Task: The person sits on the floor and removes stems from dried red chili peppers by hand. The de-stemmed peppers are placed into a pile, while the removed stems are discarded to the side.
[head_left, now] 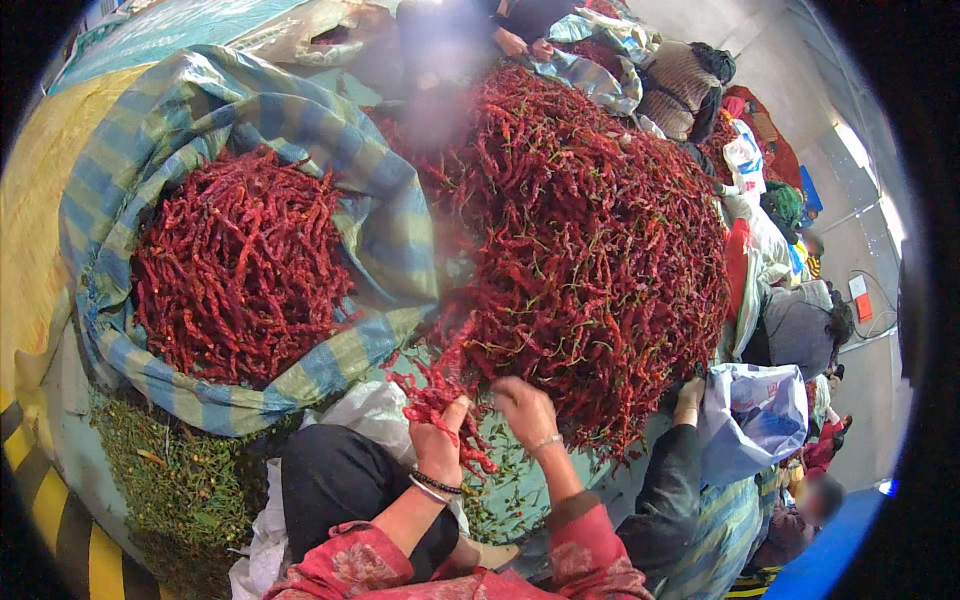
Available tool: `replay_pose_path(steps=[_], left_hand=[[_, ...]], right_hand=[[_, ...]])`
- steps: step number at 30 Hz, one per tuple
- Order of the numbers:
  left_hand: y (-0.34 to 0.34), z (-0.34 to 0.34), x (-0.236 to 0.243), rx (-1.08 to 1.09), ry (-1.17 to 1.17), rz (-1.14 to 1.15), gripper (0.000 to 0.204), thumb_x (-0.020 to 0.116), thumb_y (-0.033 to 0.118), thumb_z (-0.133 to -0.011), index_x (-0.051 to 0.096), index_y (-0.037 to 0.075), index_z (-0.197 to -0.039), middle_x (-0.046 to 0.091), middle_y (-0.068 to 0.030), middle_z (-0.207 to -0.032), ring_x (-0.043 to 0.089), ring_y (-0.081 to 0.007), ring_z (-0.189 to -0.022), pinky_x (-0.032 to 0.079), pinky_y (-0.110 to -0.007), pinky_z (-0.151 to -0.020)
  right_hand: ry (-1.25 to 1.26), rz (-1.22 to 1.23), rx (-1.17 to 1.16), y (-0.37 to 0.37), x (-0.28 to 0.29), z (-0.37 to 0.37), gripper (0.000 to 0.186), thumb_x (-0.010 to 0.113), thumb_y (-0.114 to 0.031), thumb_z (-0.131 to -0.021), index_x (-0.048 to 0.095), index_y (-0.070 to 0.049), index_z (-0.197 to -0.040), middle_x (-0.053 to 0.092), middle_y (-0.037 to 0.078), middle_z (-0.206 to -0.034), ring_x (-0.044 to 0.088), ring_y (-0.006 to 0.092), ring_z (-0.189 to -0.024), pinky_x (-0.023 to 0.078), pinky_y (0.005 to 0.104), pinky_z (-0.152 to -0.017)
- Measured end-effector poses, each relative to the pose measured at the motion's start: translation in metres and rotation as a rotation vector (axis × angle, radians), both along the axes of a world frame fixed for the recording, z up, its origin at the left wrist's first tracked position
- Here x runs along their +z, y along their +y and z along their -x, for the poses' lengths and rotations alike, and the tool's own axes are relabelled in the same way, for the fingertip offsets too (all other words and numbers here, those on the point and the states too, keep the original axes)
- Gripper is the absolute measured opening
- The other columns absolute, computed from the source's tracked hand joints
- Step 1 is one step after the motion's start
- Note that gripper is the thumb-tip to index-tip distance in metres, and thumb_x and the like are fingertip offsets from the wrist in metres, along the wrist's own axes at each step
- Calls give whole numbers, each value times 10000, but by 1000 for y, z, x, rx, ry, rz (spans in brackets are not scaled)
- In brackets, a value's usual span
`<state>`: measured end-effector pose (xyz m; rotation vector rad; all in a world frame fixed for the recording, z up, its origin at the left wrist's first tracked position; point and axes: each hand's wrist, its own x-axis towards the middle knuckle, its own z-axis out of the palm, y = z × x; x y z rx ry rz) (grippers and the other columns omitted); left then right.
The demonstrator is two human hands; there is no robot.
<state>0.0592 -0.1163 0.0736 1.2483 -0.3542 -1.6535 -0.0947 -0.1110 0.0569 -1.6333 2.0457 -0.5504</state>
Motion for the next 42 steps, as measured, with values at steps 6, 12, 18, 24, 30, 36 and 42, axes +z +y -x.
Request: replay_pose_path(steps=[6, 12, 18, 24, 30, 36, 42], left_hand=[[-3, 2, -4, 63, 55, 22, 161, 700, 99, -730, 603, 48, -848, 599, 5, -810, 548, -94, -714, 443, -260, -664], [-6, 3, -8, 56, 60, 56, 138, 678, 59, -745, 602, 20, -855, 614, -4, -826, 578, -115, -731, 464, -277, -692], [-5, 9, -7, -54, 127, 111, 256, 661, 17, -763, 539, 44, -987, 625, -17, -892, 586, -106, -792, 465, -254, -715], [-4, 6, -1, -138, 39, 269, 250, 643, 11, -780, 538, 50, -1003, 622, -16, -932, 574, -96, -828, 464, -255, -738], [-3, 11, 4, -312, 120, 388, 283, 629, -9, -783, 537, 56, -1043, 603, 1, -942, 551, -81, -830, 455, -243, -751], [1, 21, -25, -317, 308, 337, 378, 647, -37, -757, 488, 73, -1081, 568, 25, -952, 531, -61, -842, 454, -236, -754], [7, 19, -8, -348, 194, 492, 465, 658, -51, -748, 453, 95, -1139, 583, -6, -999, 560, -101, -883, 469, -266, -779]], right_hand=[[554, 61, 77, -80, -20, -17, 134, 605, -205, -793, 546, -108, -864, 556, 75, -819, 580, 273, -827, 494, 398, -630], [443, 256, 17, -63, 3, -15, 150, 650, -200, -751, 553, -92, -787, 550, 69, -751, 569, 266, -757, 461, 396, -594], [153, 255, -141, -24, 43, 0, 153, 649, -152, -779, 540, -46, -794, 601, 101, -759, 589, 298, -712, 456, 372, -589], [-314, 218, -262, -6, 65, 1, 126, 620, -132, -829, 549, -28, -826, 586, 50, -694, 549, 135, -619, 439, 284, -572], [-823, 76, -274, 6, 63, -8, 106, 574, -110, -869, 502, -35, -852, 523, 8, -672, 487, 71, -533, 395, 208, -476], [-827, 74, -280, 13, 55, -7, 121, 586, -123, -862, 504, -37, -837, 514, -6, -680, 477, 63, -543, 412, 217, -480], [-1035, 123, -384, 19, 50, -4, 92, 575, -104, -865, 504, -48, -845, 530, 0, -700, 488, 73, -570, 418, 228, -503]])
